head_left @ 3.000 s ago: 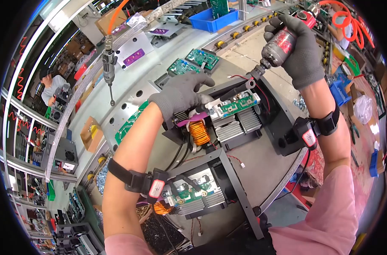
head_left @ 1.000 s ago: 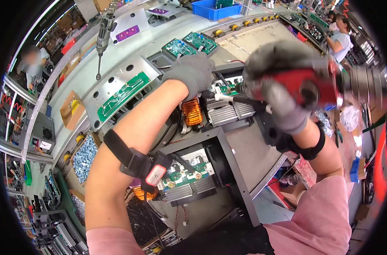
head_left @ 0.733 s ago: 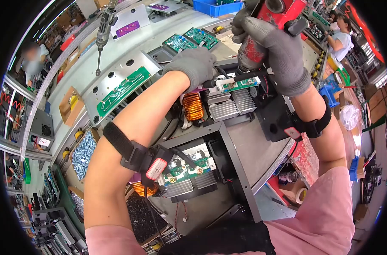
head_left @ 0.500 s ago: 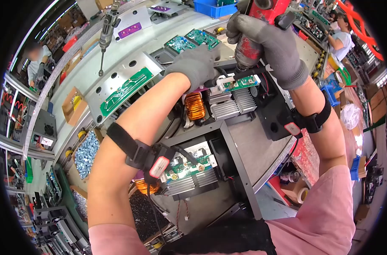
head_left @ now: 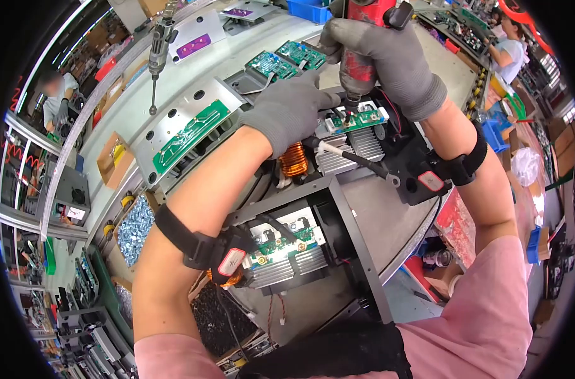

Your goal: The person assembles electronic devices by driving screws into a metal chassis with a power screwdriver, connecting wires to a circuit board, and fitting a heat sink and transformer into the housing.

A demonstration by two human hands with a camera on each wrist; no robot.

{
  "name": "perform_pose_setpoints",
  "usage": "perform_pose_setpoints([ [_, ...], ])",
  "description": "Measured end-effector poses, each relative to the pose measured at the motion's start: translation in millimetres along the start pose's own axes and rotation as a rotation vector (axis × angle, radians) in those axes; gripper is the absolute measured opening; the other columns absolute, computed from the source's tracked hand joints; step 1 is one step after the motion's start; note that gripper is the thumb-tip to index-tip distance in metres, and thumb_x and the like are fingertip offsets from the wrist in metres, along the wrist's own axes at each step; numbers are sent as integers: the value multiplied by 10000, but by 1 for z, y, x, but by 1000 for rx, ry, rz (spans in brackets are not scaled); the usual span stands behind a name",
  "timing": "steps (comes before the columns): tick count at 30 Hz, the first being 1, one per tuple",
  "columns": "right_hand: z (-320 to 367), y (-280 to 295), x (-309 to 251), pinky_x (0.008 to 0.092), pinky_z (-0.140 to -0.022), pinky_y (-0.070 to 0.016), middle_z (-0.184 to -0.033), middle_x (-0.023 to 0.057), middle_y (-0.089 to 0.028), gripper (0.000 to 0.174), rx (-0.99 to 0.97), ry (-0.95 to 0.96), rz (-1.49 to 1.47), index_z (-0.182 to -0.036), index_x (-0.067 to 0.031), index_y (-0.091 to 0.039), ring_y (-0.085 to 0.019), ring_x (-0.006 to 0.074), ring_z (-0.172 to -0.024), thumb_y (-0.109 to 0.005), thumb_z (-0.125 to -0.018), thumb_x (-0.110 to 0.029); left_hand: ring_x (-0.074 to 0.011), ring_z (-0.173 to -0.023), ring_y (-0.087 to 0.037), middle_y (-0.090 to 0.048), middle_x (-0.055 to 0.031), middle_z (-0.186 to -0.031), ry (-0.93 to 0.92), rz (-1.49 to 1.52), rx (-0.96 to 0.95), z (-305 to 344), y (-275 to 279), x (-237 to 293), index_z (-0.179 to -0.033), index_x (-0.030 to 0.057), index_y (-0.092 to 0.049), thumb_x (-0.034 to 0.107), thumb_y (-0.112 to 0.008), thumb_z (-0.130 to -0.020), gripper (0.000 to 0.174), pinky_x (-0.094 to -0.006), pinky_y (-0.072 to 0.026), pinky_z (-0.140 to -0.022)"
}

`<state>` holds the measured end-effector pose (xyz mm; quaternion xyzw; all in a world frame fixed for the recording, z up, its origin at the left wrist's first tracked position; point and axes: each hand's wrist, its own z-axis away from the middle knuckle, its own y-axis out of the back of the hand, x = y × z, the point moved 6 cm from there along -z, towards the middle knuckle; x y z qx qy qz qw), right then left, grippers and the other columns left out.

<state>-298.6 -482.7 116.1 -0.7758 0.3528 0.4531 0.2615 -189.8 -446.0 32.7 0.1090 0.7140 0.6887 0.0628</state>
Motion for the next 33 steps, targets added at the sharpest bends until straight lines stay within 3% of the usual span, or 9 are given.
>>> perform_pose_setpoints([
  [2, -2, 12, 1, 248, -622, -469, -761, -2, -587, 184, 34, -48, 72, -955, -31, -584, -556, 95, -691, -670, -799, -76, -259, -1014, -595, -532, -87, -1143, 14, -27, -43, -1, 1, 3, -1157, 284, -648, 74, -550, -798, 427, -374, -479, -866],
  [5, 3, -7, -6, 269, -632, -481, -785, 26, -594, 207, -410, -174, -251, -990, -23, -565, -575, 123, -698, -643, -807, -79, -272, -1024, -590, -526, -100, -1173, 24, -45, -88, -2, 1, 7, -1164, 282, -644, 60, -547, -794, 442, -375, -474, -877],
  [7, -2, -9, -6, 312, -712, -515, -822, 81, -622, 202, -46, 67, 23, -983, -18, -571, -631, 169, -785, -588, -870, -185, -281, -1027, -588, -521, -105, -1187, 22, -52, -87, -2, 7, 7, -1170, 286, -641, 51, -545, -790, 456, -372, -472, -881],
  [10, -14, 0, -21, 308, -691, -524, -893, 92, -638, 219, 9, 157, 151, -1003, -24, -581, -639, 173, -761, -598, -858, -188, -242, -1011, -603, -558, -101, -1148, 44, -10, -131, -11, 12, -7, -1190, 264, -632, 24, -545, -772, 490, -366, -475, -888],
  [13, -6, 1, -76, 321, -669, -514, -907, 80, -603, 304, 115, 358, 42, -1106, -23, -527, -613, 174, -749, -596, -835, -142, -176, -920, -620, -627, -98, -1036, 171, 758, 7, -11, 22, -45, -1203, 8, -574, -53, -478, -851, 370, -304, -534, -833],
  [17, 36, -8, -120, 355, -687, -513, -907, 94, -597, 400, 242, 587, -89, -1159, -40, -469, -602, 202, -788, -614, -798, -134, -171, -868, -631, -609, -150, -1009, 351, 1660, 106, 21, 51, -18, -1223, -85, -484, 63, -445, -967, 298, -234, -560, -763],
  [26, 54, 5, -137, 398, -743, -513, -964, 132, -581, 453, 73, 766, -45, -1256, -33, -442, -596, 253, -862, -552, -839, -173, -50, -617, -456, -515, -17, -840, 154, 1982, 23, 26, 47, 17, -980, 62, -521, 302, -580, -922, 254, -156, -389, -475],
  [28, 55, 4, -139, 399, -735, -512, -950, 129, -578, 455, 30, 816, -122, -1250, -39, -452, -592, 252, -846, -564, -833, -182, -75, -559, -448, -499, -23, -760, 164, 2039, 44, 28, 50, 20, -1011, 52, -540, 219, -582, -930, 191, -196, -402, -463],
  [33, 63, 1, -131, 404, -706, -516, -922, 126, -586, 467, 194, 596, -77, -1223, -52, -474, -593, 258, -823, -607, -800, -196, -55, -514, -402, -480, -3, -714, 151, 1992, 75, 32, 53, 28, -946, 74, -546, 294, -595, -924, 226, -173, -314, -421],
])
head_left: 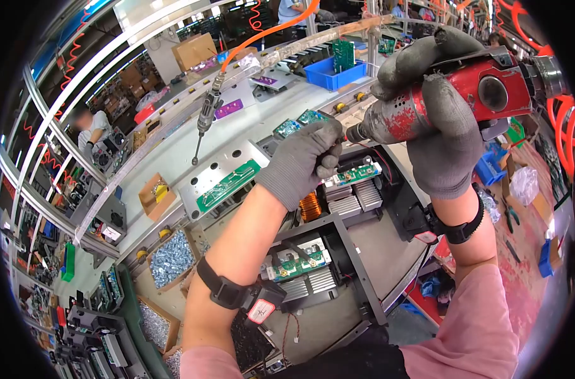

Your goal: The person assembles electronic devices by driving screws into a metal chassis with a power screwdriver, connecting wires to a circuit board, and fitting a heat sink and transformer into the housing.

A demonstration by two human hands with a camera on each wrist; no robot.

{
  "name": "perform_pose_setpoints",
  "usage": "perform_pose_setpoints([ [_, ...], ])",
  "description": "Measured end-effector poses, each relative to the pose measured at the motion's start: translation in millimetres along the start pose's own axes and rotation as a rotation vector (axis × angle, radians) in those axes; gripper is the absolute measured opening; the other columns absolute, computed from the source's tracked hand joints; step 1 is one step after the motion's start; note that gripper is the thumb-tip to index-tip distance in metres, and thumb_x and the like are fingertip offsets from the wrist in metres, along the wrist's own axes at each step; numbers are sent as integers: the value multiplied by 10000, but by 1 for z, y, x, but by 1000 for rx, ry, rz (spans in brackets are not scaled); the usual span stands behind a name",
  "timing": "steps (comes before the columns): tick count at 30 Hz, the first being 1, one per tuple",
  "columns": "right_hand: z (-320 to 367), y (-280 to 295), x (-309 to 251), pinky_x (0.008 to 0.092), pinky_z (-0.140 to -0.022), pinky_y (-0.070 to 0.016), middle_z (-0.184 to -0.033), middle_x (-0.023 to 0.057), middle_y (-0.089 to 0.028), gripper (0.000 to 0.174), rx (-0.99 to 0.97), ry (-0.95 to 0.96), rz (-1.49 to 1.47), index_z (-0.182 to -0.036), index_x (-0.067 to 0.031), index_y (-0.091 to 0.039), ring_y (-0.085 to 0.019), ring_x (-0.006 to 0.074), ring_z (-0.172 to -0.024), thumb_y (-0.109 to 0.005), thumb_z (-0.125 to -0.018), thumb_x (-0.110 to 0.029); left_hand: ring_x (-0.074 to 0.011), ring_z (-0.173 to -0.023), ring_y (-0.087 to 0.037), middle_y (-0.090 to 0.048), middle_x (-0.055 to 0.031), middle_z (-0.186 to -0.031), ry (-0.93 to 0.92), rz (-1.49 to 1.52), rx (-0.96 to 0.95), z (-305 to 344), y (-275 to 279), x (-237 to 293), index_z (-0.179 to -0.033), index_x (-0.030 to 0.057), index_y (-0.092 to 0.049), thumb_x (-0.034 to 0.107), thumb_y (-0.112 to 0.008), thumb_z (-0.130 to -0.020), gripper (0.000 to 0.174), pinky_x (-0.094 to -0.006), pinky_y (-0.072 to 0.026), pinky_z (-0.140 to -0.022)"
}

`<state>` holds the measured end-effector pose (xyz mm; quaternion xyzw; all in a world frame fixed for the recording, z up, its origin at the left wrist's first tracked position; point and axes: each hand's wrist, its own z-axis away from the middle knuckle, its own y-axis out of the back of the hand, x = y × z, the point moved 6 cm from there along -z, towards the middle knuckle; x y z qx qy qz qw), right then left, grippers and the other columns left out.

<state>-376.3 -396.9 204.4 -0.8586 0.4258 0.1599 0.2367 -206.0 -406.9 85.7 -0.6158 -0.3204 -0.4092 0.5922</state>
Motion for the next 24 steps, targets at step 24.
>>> perform_pose_setpoints([
  [24, -18, 52, 18, 418, -822, -480, -1011, 123, -596, 284, 109, 142, -162, -1104, 1, -526, -585, 257, -908, -479, -913, -203, -150, -701, -638, -638, -82, -766, -330, -959, 320, 0, 15, 14, -976, 45, -614, 195, -512, -937, 185, -286, -524, -674],
])
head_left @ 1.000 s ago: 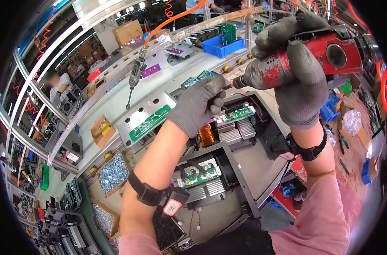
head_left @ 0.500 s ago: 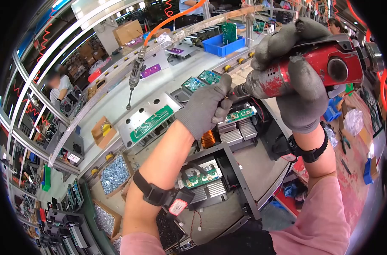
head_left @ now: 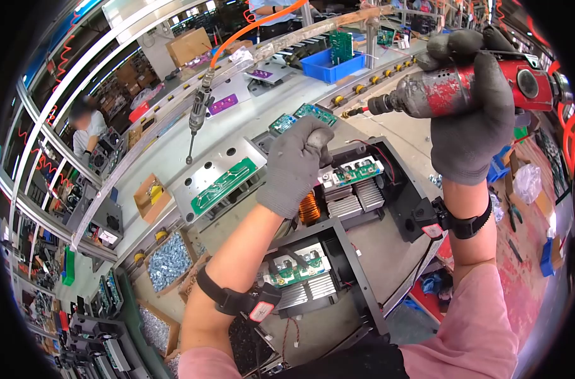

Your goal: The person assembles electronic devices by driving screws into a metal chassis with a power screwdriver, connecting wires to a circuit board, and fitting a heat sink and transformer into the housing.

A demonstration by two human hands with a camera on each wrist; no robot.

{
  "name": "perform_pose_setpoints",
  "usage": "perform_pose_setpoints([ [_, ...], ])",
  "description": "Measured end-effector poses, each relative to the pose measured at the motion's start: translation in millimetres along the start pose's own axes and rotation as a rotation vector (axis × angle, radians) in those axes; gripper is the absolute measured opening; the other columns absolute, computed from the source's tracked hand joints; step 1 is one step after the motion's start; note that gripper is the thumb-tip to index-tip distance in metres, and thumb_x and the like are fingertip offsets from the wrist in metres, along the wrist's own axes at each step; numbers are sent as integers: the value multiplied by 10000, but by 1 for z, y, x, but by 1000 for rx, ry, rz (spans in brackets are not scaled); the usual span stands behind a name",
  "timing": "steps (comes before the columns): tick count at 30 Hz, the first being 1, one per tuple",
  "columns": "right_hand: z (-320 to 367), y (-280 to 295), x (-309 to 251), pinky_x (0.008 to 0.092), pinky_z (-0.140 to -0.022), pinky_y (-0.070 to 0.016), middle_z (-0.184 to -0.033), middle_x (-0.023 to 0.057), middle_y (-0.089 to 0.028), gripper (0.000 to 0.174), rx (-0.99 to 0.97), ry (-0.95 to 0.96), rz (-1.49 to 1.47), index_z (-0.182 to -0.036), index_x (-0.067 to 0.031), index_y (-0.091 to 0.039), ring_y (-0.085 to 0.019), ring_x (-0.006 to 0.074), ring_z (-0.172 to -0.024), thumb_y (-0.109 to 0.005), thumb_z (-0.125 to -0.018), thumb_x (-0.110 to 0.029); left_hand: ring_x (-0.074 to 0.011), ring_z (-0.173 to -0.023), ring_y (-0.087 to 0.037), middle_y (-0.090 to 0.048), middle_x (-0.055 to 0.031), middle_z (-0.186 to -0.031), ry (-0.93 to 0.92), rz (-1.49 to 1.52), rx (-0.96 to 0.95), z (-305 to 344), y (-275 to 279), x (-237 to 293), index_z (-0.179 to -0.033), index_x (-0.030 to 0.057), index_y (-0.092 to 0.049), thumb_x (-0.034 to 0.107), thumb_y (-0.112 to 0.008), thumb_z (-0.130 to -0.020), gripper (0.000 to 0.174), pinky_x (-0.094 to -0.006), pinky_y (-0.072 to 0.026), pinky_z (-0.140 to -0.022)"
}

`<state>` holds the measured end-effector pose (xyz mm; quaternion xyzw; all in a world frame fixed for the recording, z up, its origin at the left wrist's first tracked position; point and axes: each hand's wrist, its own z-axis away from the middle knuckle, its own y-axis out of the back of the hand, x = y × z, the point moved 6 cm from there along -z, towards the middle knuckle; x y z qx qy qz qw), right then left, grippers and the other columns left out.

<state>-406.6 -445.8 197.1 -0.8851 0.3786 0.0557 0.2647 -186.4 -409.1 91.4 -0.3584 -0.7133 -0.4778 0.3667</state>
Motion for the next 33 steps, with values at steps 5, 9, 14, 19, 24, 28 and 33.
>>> perform_pose_setpoints([
  [5, 2, -9, 7, 424, -844, -471, -984, 131, -608, 316, 59, -12, -75, -1096, 43, -548, -584, 265, -908, -483, -917, -209, -167, -711, -650, -643, -75, -815, -432, -240, 88, 16, 2, 19, -989, 61, -615, 199, -536, -898, 184, -305, -524, -683],
  [9, -2, -6, 8, 419, -848, -467, -1000, 140, -604, 305, 36, -24, 30, -1087, 34, -557, -578, 269, -924, -485, -920, -211, -302, -724, -636, -651, -87, -842, -476, -542, 54, 27, -23, 36, -907, 111, -631, 355, -610, -822, 260, -378, -499, -645],
  [14, 1, -18, 2, 422, -843, -468, -990, 139, -598, 287, 46, 19, -40, -1103, -3, -538, -577, 276, -912, -509, -898, -202, -329, -653, -626, -642, -130, -732, -420, -559, 342, 16, 3, 34, -839, 102, -642, 346, -589, -853, 250, -408, -481, -581],
  [19, 11, -47, 9, 442, -796, -485, -968, 123, -595, 296, 36, 43, -76, -1140, -29, -488, -579, 270, -873, -523, -875, -159, -207, -544, -621, -622, -104, -625, -262, -428, 263, 15, 22, 23, -840, 41, -638, 226, -579, -886, 199, -336, -464, -500],
  [24, 20, -69, 14, 445, -766, -498, -937, 141, -594, 326, -154, 173, -2, -1147, -28, -491, -586, 269, -838, -550, -851, -152, -131, -547, -602, -608, -76, -630, -17, 8, 38, 5, 26, -2, -849, 0, -604, 173, -551, -913, 193, -283, -457, -474],
  [28, 33, -64, 25, 437, -774, -528, -939, 143, -605, 392, -321, 129, 107, -1107, -18, -521, -611, 268, -842, -678, -782, -172, -131, -513, -556, -591, -71, -642, 155, 301, -185, -10, 19, -18, -930, -14, -586, 186, -513, -945, 213, -256, -430, -443],
  [33, 30, -54, 27, 409, -802, -550, -969, 153, -609, 419, -491, 87, 370, -1131, -14, -500, -634, 268, -886, -684, -807, -204, -107, -416, -476, -572, -69, -560, 187, 250, -383, -20, -6, -8, -812, 10, -594, 220, -512, -914, 248, -247, -347, -384],
])
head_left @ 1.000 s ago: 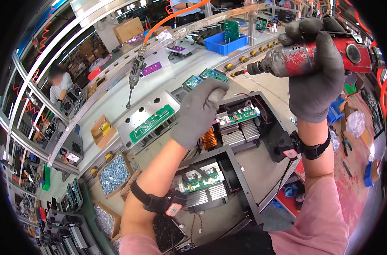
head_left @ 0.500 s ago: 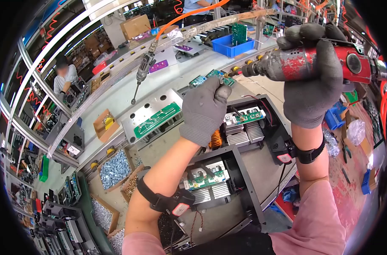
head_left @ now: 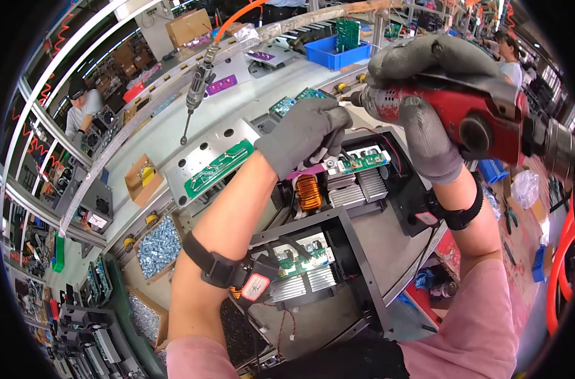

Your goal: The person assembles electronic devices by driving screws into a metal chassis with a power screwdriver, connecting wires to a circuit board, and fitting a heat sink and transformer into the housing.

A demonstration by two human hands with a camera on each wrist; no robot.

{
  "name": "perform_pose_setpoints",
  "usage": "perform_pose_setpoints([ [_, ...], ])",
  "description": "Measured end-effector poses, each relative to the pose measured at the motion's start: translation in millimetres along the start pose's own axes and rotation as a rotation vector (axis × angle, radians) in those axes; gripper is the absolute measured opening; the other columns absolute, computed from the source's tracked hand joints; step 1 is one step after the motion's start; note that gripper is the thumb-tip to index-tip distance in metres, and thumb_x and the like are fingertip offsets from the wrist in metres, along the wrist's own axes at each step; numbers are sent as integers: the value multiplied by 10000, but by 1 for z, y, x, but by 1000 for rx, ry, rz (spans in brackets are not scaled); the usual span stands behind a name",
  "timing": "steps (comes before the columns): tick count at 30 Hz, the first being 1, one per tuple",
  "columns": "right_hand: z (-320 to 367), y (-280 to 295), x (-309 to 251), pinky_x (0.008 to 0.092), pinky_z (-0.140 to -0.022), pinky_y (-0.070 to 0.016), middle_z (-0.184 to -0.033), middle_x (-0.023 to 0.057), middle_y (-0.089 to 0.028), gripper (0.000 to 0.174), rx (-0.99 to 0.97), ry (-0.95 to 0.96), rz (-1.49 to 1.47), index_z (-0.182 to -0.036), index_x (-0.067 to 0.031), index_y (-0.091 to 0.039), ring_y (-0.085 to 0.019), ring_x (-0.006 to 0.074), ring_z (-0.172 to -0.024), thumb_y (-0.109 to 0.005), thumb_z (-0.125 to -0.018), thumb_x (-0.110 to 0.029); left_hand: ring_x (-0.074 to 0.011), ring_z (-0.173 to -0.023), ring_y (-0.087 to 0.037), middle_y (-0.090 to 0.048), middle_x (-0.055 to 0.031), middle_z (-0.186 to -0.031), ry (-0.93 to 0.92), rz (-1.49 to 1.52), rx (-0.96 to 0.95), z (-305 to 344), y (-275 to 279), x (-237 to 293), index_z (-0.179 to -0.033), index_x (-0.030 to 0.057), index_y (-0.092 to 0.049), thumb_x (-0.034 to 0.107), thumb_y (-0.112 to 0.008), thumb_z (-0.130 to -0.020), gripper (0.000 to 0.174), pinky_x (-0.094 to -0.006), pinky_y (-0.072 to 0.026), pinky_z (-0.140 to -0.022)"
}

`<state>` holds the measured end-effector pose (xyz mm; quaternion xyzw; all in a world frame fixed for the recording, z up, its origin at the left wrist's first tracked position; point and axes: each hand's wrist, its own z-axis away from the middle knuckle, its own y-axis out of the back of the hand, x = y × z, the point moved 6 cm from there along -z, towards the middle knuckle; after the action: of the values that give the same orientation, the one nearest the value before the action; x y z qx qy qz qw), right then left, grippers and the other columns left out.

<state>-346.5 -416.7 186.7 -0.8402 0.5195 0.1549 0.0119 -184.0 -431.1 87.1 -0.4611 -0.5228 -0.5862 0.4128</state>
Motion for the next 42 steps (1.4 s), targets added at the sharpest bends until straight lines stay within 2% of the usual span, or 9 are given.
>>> perform_pose_setpoints([
  [2, 1, 6, 4, 411, -812, -549, -970, 161, -609, 410, -7, 152, -39, -1172, -16, -466, -634, 270, -902, -649, -836, -164, -105, -419, -483, -564, -67, -553, 6, -8, -11, -10, -4, -4, -837, 4, -605, 231, -508, -918, 260, -252, -358, -385],
  [6, 7, 21, 23, 390, -744, -556, -966, 167, -613, 407, 24, -47, -101, -1193, -10, -451, -633, 252, -856, -595, -813, -8, -106, -495, -497, -529, -42, -595, 72, 1, -95, -19, -15, -14, -926, 8, -625, 276, -524, -947, 287, -262, -409, -456],
  [7, 8, 27, 31, 368, -733, -553, -965, 155, -617, 380, 3, -106, -68, -1174, -9, -476, -634, 233, -850, -583, -809, -12, -133, -553, -538, -556, -62, -621, -56, -351, -103, -24, -18, -13, -936, 16, -643, 286, -545, -927, 287, -290, -442, -523],
  [8, 14, 27, 37, 324, -622, -514, -852, 83, -614, 359, 236, -271, -41, -1091, -47, -511, -607, 174, -741, -669, -777, -119, -159, -611, -578, -582, -81, -647, -190, -702, -111, -26, -25, -6, -946, 24, -660, 296, -565, -908, 290, -317, -475, -590],
  [9, 22, 34, 46, 337, -674, -532, -910, 110, -616, 349, 179, -398, -69, -1127, -28, -503, -619, 192, -786, -623, -805, -91, -229, -787, -634, -642, -108, -810, -216, -853, -98, -26, -28, -4, -977, 90, -693, 324, -608, -859, 274, -370, -493, -733],
  [13, 48, 59, 83, 335, -711, -542, -944, 122, -621, 305, 138, -598, -86, -1141, -12, -522, -627, 189, -810, -557, -862, -127, -261, -962, -621, -609, -67, -1068, -33, -1285, -143, -30, -48, 1, -990, 201, -712, 390, -617, -824, 269, -395, -500, -795],
  [26, 73, 74, 117, 311, -649, -534, -845, 101, -628, 247, 298, -835, -78, -986, 7, -587, -628, 179, -720, -573, -862, -207, -247, -915, -644, -650, -43, -973, 72, -1504, -82, -33, -42, -8, -1033, 208, -684, 459, -622, -816, 338, -397, -520, -769],
  [34, 67, 61, 105, 281, -590, -529, -749, 79, -637, 207, 345, -759, -102, -908, 24, -632, -634, 143, -653, -637, -840, -171, -309, -889, -667, -678, -136, -978, 79, -1400, 185, -59, -44, -28, -1024, 107, -664, 265, -630, -801, 275, -423, -533, -737],
  [42, 52, 32, 111, 283, -689, -528, -851, 66, -655, 230, 44, -739, -94, -1009, 11, -622, -636, 143, -735, -611, -871, -173, -254, -958, -670, -693, -87, -1033, 153, -1595, -36, -72, -48, -26, -1037, 98, -708, 190, -593, -811, 270, -385, -525, -718],
])
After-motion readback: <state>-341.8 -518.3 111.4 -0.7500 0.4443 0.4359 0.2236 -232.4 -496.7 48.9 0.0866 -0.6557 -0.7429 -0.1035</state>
